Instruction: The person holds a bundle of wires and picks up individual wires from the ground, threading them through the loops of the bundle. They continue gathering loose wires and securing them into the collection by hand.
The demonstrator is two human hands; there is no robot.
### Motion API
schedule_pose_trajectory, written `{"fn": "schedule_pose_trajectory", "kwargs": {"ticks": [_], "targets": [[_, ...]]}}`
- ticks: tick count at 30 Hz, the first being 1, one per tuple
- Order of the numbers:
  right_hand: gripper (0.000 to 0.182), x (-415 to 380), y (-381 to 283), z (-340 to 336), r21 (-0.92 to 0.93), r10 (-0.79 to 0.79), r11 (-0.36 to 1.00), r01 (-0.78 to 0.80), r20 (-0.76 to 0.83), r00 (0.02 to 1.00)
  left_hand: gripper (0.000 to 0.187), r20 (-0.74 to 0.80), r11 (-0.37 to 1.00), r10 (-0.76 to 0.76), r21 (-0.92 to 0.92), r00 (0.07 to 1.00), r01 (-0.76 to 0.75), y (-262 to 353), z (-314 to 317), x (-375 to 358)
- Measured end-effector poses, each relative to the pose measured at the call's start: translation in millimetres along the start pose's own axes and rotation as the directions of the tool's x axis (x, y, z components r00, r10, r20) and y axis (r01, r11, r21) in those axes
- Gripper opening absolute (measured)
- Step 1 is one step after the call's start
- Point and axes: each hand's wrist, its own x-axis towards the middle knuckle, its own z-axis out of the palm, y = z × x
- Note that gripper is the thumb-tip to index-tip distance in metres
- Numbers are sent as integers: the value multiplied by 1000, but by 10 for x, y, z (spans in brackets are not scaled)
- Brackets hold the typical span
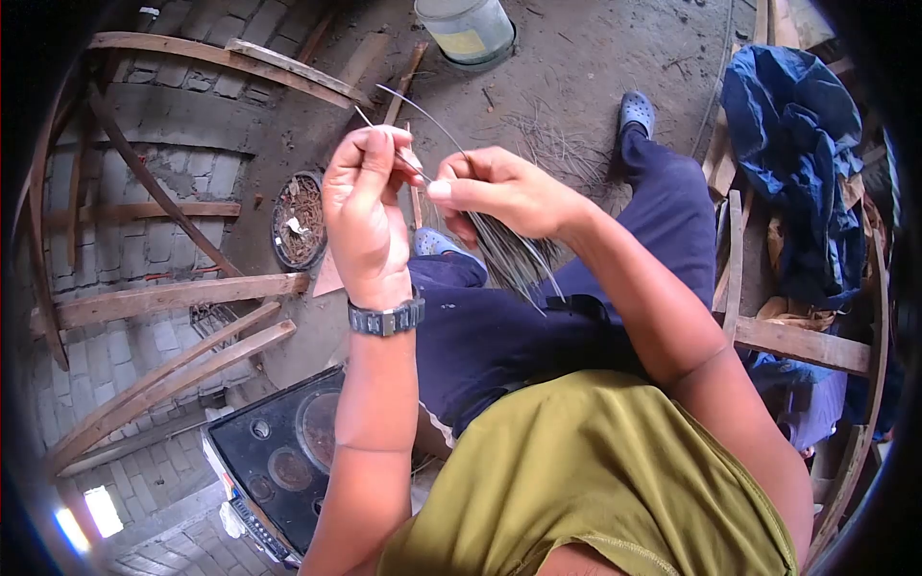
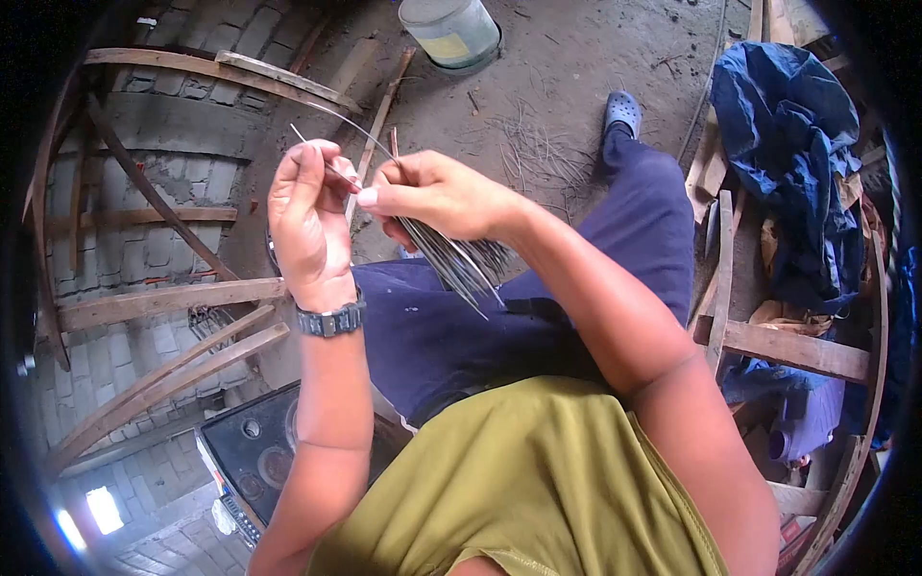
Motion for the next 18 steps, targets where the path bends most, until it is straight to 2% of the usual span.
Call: {"fn": "schedule_pose_trajectory", "kwargs": {"ticks": [1, 2, 3, 4, 5, 6, 8, 9, 10, 12, 13, 14, 15, 16, 18], "targets": [[29, -54, 11, 12, 69, 29, 997, -29, -7, 1000, 21, 91, 1000, -5, -31, 996, 7, -43, -75, -22], [32, -110, 28, 41, 143, 60, 988, -58, -13, 998, 21, 88, 1000, -7, -27, 996, 10, -35, -95, -44], [27, -173, -17, 88, 275, 105, 956, -101, 0, 994, 28, 148, 998, -13, -55, 989, 21, -31, -103, -81], [27, -215, 6, 98, 280, 107, 954, -103, 0, 994, 36, 210, 996, -15, -84, 978, 33, -36, -100, -115], [24, -252, 25, 100, 373, 128, 917, -139, 55, 990, 36, 210, 996, -17, -84, 978, 36, -53, -81, -145], [22, -271, 38, 102, 457, 142, 872, -177, 110, 984, 53, 240, 998, -25, -53, 971, 39, -79, -46, -169], [16, -269, 80, 117, 428, 124, 884, -187, 172, 977, 94, 297, 999, -38, 9, 954, 37, -111, -9, -200], [15, -254, 105, 106, 421, 121, 883, -209, 225, 967, 108, 327, 991, -133, 39, 936, 127, -103, -30, -234], [15, -235, 130, 92, 412, 119, 881, -231, 278, 953, 101, 347, 983, -153, -39, 925, 177, -126, -33, -276], [15, -237, 130, 92, 366, 125, 906, -214, 251, 960, 74, 340, 987, -119, -58, 933, 147, -160, -114, -321], [16, -236, 123, 95, 314, 127, 929, -194, 221, 967, 74, 335, 987, -120, -59, 935, 148, -180, -138, -332], [16, -239, 103, 124, 317, 132, 927, -200, 225, 965, 56, 273, 996, -52, -54, 961, 69, -195, -139, -340], [17, -244, 75, 175, 263, 128, 951, -164, 148, 981, 38, 211, 999, 18, -43, 977, -9, -200, -132, -354], [18, -235, 63, 204, 203, 116, 971, -128, 70, 991, 38, 207, 999, 18, -42, 978, -10, -196, -111, -363], [20, -186, 183, 247, 206, 70, 975, -82, 67, 995, 19, 29, 996, 84, 15, 996, -85, -138, -37, -373]]}}
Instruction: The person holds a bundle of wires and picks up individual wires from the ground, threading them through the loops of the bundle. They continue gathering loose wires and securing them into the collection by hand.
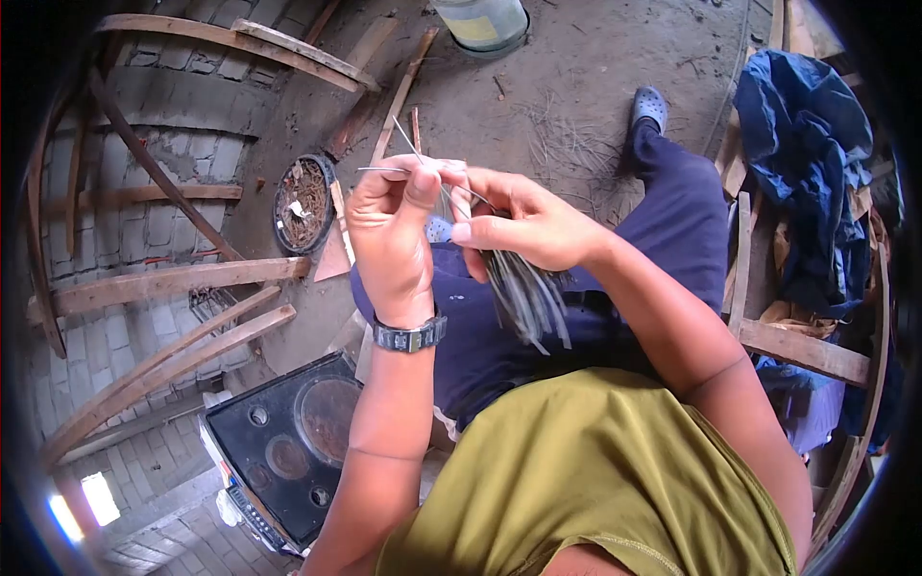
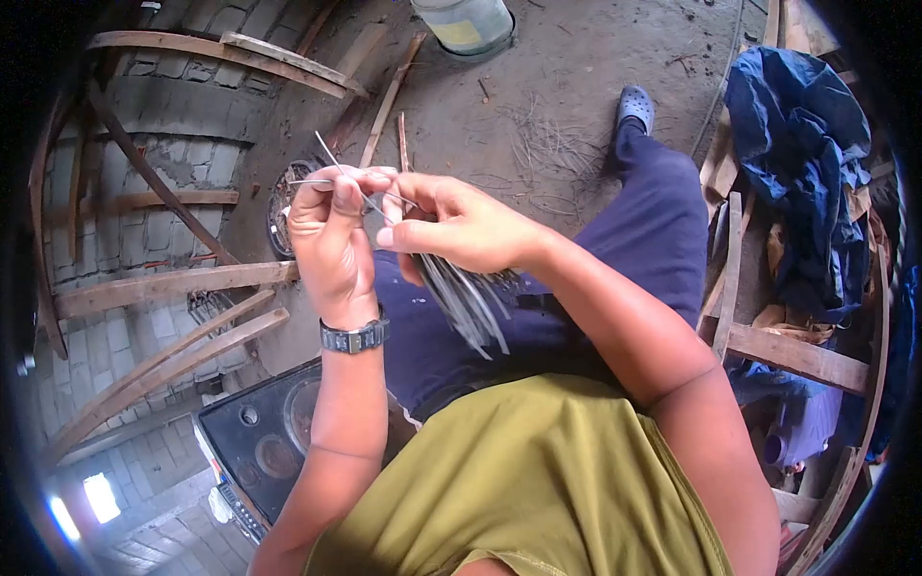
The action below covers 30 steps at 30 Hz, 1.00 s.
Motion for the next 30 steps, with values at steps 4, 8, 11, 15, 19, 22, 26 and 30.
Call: {"fn": "schedule_pose_trajectory", "kwargs": {"ticks": [4, 8, 11, 15, 19, 22, 26, 30], "targets": [[23, 75, 83, 53, -365, -285, 911, 192, -221, 933, 11, -200, 964, 167, 238, 965, -118, 38, 69, 28], [29, 37, -113, 161, -872, -504, 479, 103, -177, 845, 12, -209, 948, 193, 291, 959, -127, 59, 87, -2], [31, 40, -162, 95, -670, -326, 740, 66, -272, 905, 12, -228, 912, 220, 393, 948, -117, 73, 106, -15], [31, -58, -232, 2, -286, -149, 954, 89, -193, 970, 23, 149, 659, 359, 658, 921, -363, 224, -50, 83], [30, -207, -357, -68, -27, 22, 999, -22, -19, 1000, 67, 275, 743, 204, 582, 940, -332, 310, -111, 100], [31, -202, -258, -87, 270, 28, 962, -47, 76, 997, 95, 210, 970, -64, 242, 975, 12, 215, -115, 55], [30, -166, -183, -152, 360, -11, 932, -32, 115, 993, 80, 37, 999, 38, 8, 999, -39, 71, -77, 19], [30, -152, -147, -87, 305, 64, 946, -106, 146, 987, 50, 150, 991, -107, -66, 983, 118, 14, 15, -31]]}}
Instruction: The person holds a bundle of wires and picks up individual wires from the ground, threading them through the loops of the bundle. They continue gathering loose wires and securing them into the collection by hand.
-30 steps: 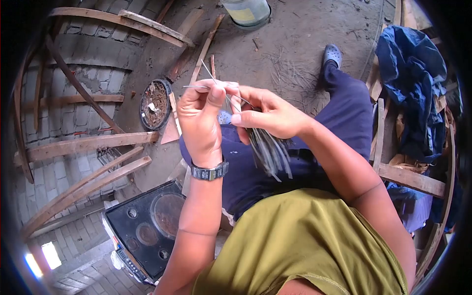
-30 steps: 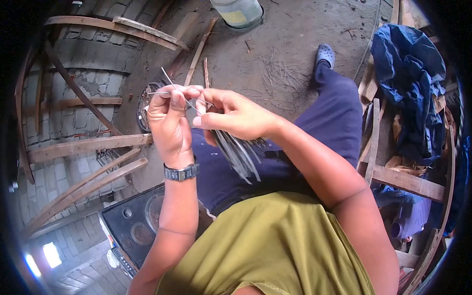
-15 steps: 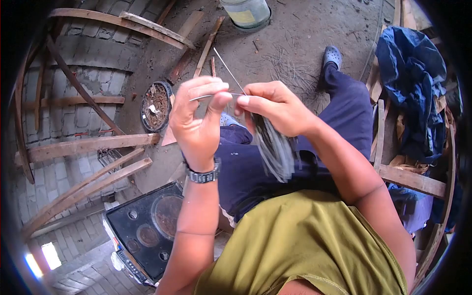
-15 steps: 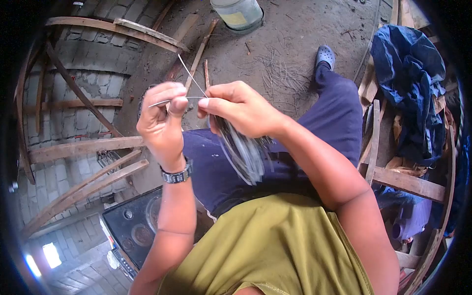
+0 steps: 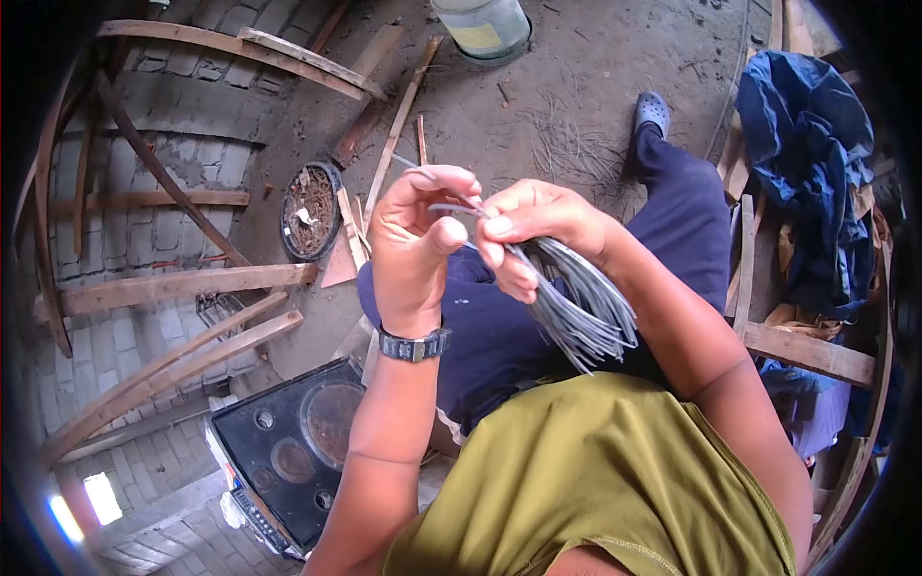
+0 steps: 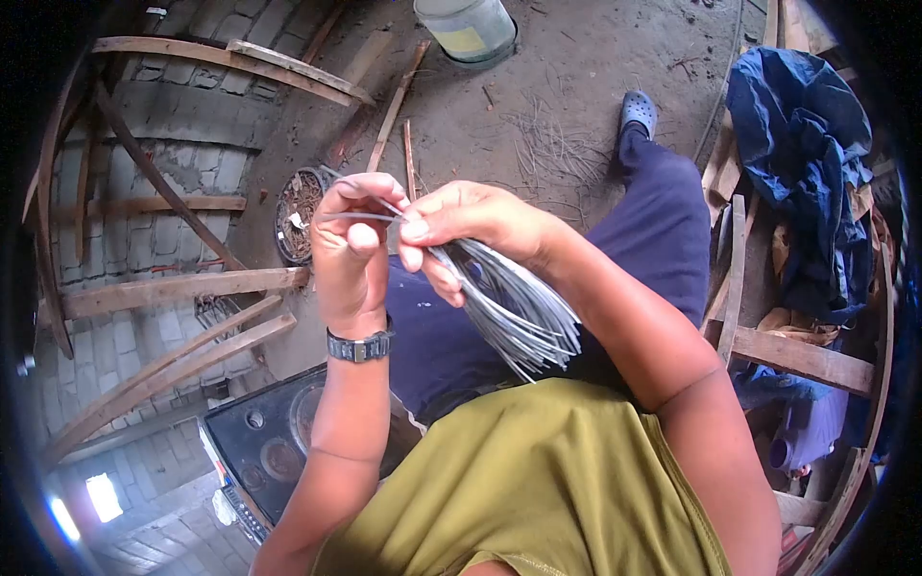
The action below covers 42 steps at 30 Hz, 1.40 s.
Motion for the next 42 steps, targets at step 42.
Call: {"fn": "schedule_pose_trajectory", "kwargs": {"ticks": [42], "targets": [[24, 101, 16, 190, -939, -337, -69, -336, -295, 894, 44, -347, 994, -87, -94, 934, 57, -199, -224, 40]]}}
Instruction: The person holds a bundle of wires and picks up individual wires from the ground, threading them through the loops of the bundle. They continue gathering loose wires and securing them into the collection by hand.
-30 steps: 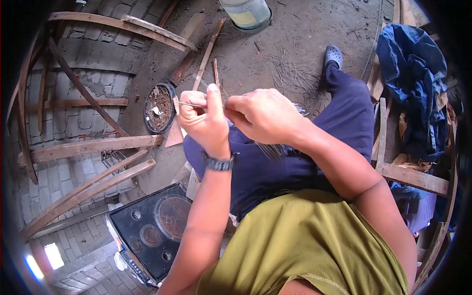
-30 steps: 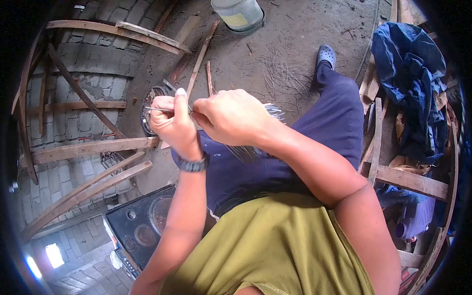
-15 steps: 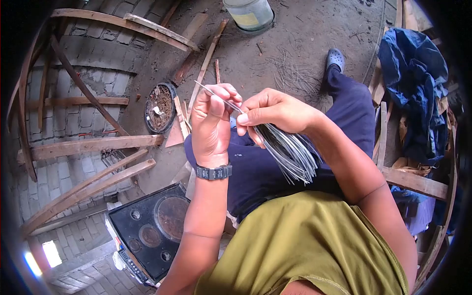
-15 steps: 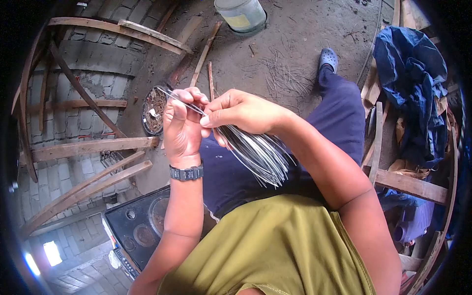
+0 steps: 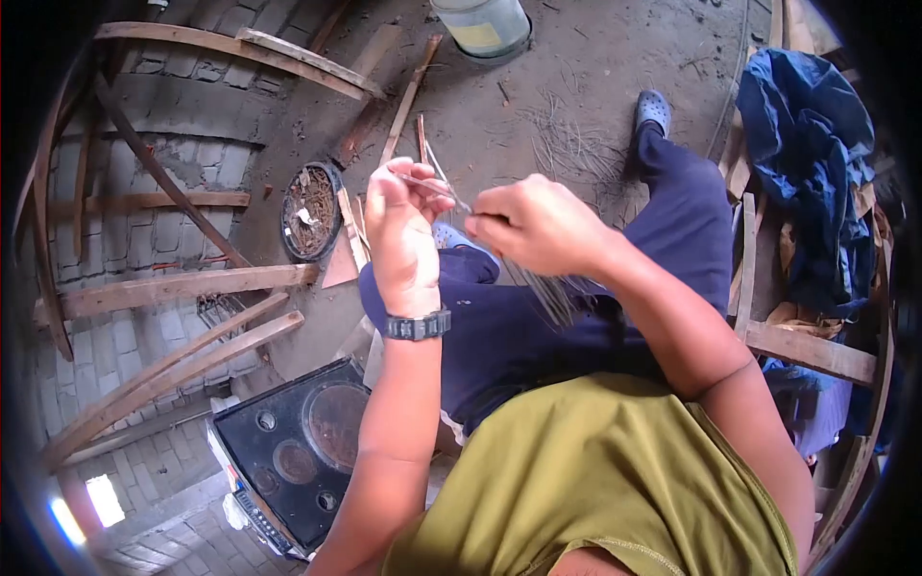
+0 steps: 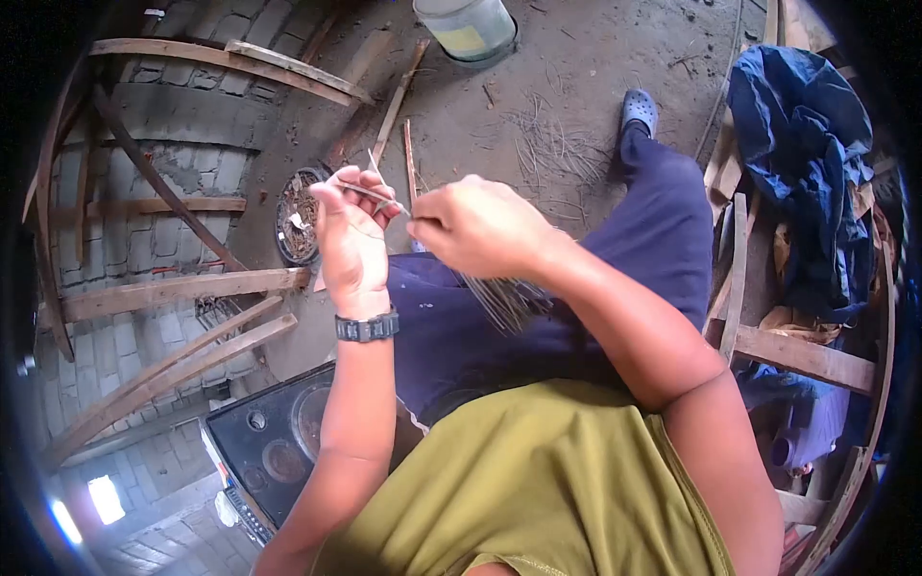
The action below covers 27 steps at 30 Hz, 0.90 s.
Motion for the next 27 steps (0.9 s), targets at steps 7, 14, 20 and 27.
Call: {"fn": "schedule_pose_trajectory", "kwargs": {"ticks": [7, 14, 20, 27], "targets": [[29, 80, 176, -154, 836, -98, 496, -236, 324, 941, 43, 270, 965, -157, -162, 950, 205, -103, -100, -22], [28, 329, 239, -326, 824, -198, 529, -201, 351, 915, 22, 358, 936, 0, -328, 934, 125, -115, -31, 288], [31, 725, 187, -629, 805, -238, 587, -84, 271, 933, 17, 291, 972, 198, -183, 936, -149, 242, 154, 788], [30, 1462, 1030, -263, -25, 53, 998, -53, -28, 998, 24, -19, 943, 119, 315, 993, -107, -129, -296, 1732]]}}
